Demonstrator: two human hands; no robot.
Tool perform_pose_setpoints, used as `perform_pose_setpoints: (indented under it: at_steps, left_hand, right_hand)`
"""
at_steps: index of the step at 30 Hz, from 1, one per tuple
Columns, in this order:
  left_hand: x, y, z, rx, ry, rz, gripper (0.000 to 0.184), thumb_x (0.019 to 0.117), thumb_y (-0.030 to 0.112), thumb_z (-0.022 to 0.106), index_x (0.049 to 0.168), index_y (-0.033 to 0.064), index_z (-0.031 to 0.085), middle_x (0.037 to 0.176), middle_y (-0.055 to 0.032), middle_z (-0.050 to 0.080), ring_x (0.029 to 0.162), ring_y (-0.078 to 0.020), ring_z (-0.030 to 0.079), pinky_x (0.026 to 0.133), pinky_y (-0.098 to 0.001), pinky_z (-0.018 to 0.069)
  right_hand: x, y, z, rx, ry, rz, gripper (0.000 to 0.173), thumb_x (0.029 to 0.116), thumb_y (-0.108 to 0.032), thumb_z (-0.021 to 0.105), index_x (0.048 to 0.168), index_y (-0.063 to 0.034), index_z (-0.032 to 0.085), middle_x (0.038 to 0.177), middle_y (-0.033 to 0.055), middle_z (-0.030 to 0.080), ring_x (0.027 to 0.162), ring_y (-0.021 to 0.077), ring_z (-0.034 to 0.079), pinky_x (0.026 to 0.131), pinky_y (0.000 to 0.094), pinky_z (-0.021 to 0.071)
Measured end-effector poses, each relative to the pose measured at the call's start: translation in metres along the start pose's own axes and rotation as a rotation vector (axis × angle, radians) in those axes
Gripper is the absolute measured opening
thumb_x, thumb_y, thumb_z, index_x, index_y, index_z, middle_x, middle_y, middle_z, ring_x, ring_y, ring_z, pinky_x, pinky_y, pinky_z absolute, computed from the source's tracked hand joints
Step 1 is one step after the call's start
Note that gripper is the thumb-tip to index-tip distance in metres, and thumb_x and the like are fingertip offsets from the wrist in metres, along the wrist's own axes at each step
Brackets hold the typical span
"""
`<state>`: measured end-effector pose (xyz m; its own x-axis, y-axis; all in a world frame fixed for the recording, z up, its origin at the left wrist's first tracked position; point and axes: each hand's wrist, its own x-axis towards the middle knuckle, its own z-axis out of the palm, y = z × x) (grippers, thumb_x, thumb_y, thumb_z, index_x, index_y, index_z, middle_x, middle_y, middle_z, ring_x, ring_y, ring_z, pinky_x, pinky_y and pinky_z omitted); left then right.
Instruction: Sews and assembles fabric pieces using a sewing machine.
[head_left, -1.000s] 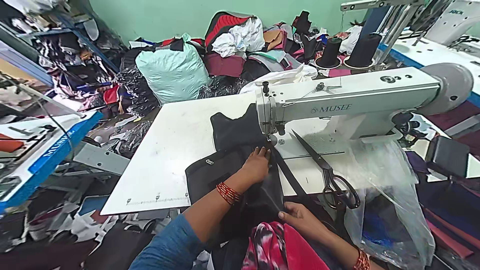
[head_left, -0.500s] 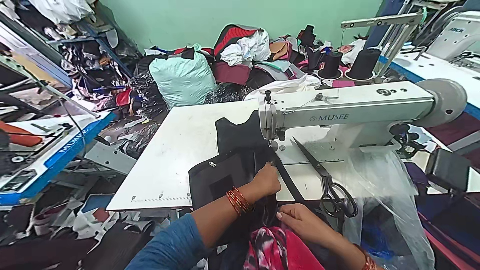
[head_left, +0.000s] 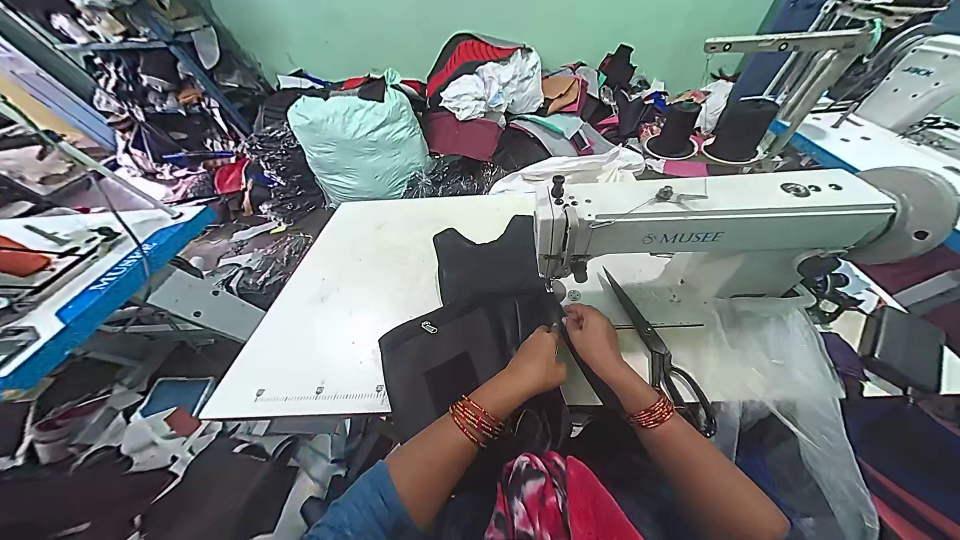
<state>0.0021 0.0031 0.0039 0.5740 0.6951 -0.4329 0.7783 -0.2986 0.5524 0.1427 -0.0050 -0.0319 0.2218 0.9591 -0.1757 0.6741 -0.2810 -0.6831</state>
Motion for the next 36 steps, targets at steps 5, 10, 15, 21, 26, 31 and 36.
perform_pose_setpoints:
  at_steps: [5, 10, 15, 21, 26, 31, 36]
  left_hand:
    - [-0.002, -0.003, -0.001, -0.025, 0.023, 0.027, 0.059, 0.0936, 0.008, 0.062, 0.148, -0.0075, 0.046, 0.142, -0.0291, 0.052, 0.130, -0.0381, 0.055, 0.110, -0.0478, 0.0447]
    - [-0.002, -0.008, 0.001, -0.065, 0.050, 0.056, 0.057, 0.0936, 0.007, 0.060, 0.147, -0.0071, 0.048, 0.137, -0.0282, 0.055, 0.123, -0.0369, 0.058, 0.106, -0.0473, 0.0468]
    - [0.001, -0.006, 0.002, -0.032, 0.030, 0.043, 0.053, 0.0931, 0.008, 0.061, 0.143, -0.0074, 0.052, 0.134, -0.0272, 0.056, 0.121, -0.0367, 0.059, 0.105, -0.0476, 0.0475]
    - [0.002, -0.001, 0.002, 0.025, 0.007, 0.027, 0.036, 0.0928, 0.010, 0.063, 0.121, -0.0111, 0.064, 0.129, -0.0275, 0.057, 0.118, -0.0375, 0.059, 0.103, -0.0494, 0.0481]
    - [0.002, -0.001, 0.002, 0.051, 0.009, 0.038, 0.029, 0.0929, 0.012, 0.063, 0.111, -0.0109, 0.068, 0.123, -0.0271, 0.060, 0.115, -0.0380, 0.060, 0.100, -0.0499, 0.0488]
    - [0.003, -0.002, 0.001, 0.062, -0.004, 0.044, 0.028, 0.0935, 0.016, 0.065, 0.103, -0.0107, 0.069, 0.119, -0.0276, 0.061, 0.113, -0.0379, 0.060, 0.099, -0.0510, 0.0486]
    - [-0.003, -0.003, -0.011, 0.023, -0.091, 0.085, 0.040, 0.0977, 0.024, 0.065, 0.113, -0.0129, 0.069, 0.127, -0.0309, 0.059, 0.118, -0.0387, 0.060, 0.103, -0.0498, 0.0469]
  right_hand:
    - [-0.010, 0.005, -0.001, 0.159, -0.037, 0.032, 0.032, 0.0998, -0.009, 0.058, 0.129, 0.0017, 0.065, 0.109, 0.0160, 0.071, 0.098, 0.0235, 0.067, 0.092, 0.0406, 0.0522]
    - [-0.029, 0.006, 0.009, 0.255, -0.039, 0.001, 0.031, 0.0977, -0.003, 0.055, 0.126, 0.0050, 0.065, 0.106, 0.0172, 0.070, 0.091, 0.0199, 0.067, 0.085, 0.0348, 0.0532]
    - [-0.030, 0.008, 0.010, 0.329, -0.044, 0.012, 0.030, 0.0982, -0.003, 0.056, 0.126, 0.0056, 0.064, 0.107, 0.0168, 0.069, 0.091, 0.0178, 0.066, 0.084, 0.0325, 0.0535]
    - [-0.031, 0.010, 0.010, 0.345, -0.037, 0.003, 0.030, 0.0974, -0.002, 0.057, 0.125, 0.0058, 0.065, 0.106, 0.0163, 0.069, 0.089, 0.0167, 0.065, 0.083, 0.0315, 0.0534]
    - [-0.036, 0.008, 0.005, 0.302, -0.049, -0.005, 0.031, 0.0974, -0.001, 0.056, 0.126, 0.0050, 0.065, 0.107, 0.0160, 0.069, 0.088, 0.0165, 0.065, 0.082, 0.0311, 0.0527]
    - [-0.039, 0.007, 0.003, 0.221, -0.097, -0.070, 0.033, 0.0979, 0.000, 0.053, 0.128, 0.0069, 0.065, 0.114, 0.0212, 0.069, 0.098, 0.0224, 0.067, 0.091, 0.0344, 0.0526]
    - [-0.038, 0.001, -0.005, 0.084, -0.206, -0.085, 0.034, 0.1001, -0.001, 0.051, 0.131, 0.0066, 0.064, 0.121, 0.0243, 0.067, 0.111, 0.0289, 0.065, 0.102, 0.0399, 0.0484]
